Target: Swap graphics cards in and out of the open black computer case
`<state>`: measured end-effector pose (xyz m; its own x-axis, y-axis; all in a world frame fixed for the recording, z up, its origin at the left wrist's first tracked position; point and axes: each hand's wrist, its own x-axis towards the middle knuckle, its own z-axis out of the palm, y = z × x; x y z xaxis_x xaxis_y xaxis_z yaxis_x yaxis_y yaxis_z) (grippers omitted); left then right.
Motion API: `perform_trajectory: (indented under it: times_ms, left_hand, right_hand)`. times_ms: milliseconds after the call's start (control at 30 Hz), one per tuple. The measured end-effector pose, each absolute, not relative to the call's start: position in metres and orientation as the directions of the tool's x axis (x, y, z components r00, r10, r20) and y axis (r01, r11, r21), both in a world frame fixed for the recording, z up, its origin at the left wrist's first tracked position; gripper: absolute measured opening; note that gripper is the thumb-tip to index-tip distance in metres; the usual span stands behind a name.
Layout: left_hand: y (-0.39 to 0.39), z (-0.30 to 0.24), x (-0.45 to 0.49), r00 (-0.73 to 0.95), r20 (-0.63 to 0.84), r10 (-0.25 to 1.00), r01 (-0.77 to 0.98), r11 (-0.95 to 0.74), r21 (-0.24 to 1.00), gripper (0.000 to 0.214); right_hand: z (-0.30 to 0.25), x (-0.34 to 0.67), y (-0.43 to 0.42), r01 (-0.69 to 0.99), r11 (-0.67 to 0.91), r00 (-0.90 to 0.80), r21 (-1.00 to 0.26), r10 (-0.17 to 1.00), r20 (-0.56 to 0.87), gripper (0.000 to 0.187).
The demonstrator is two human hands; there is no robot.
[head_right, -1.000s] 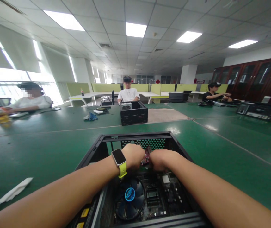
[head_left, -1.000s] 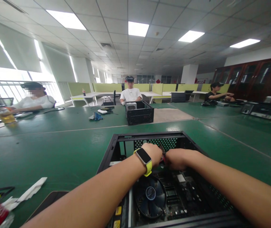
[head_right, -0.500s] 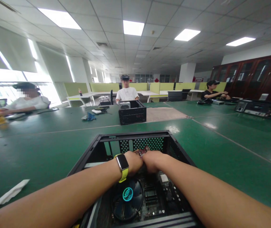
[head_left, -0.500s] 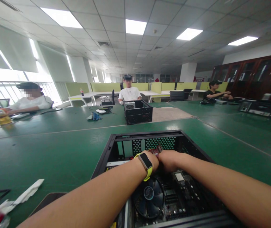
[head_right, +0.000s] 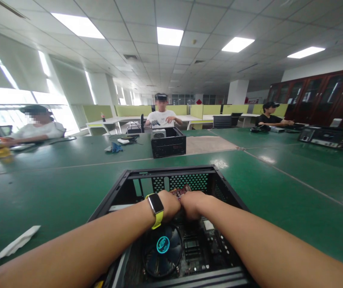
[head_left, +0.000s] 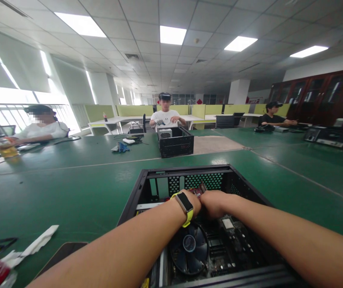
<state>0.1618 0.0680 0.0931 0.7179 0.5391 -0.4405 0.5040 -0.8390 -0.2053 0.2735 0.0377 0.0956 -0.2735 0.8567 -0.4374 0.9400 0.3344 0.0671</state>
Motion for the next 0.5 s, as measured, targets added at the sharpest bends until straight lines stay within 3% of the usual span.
perform_trajectory:
  times_ms: [233, 367, 433, 500]
  left_hand:
    - [0.054, 0.113, 0.162, 0.717, -0.431, 0.548, 0.517, -0.833, -0.199, 0.029]
    - [0.052, 0.153, 0.149, 0.768, -0.359, 0.531, 0.513, -0.845, -0.153, 0.029]
    - [0.052, 0.180, 0.125, 0.828, -0.250, 0.502, 0.502, -0.862, -0.068, 0.033]
    - [0.050, 0.197, 0.085, 0.874, 0.005, 0.486, 0.482, -0.868, 0.121, 0.036]
  right_hand:
    - [0.097, 0.271, 0.038, 0.943, 0.313, -0.223, 0.115, 0.847, -0.482, 0.027]
    - [0.100, 0.272, 0.036, 0.939, 0.320, -0.223, 0.131, 0.850, -0.476, 0.029]
    - [0.102, 0.271, 0.034, 0.936, 0.319, -0.218, 0.147, 0.855, -0.471, 0.029]
    - [0.103, 0.269, 0.032, 0.935, 0.318, -0.214, 0.156, 0.858, -0.468, 0.028]
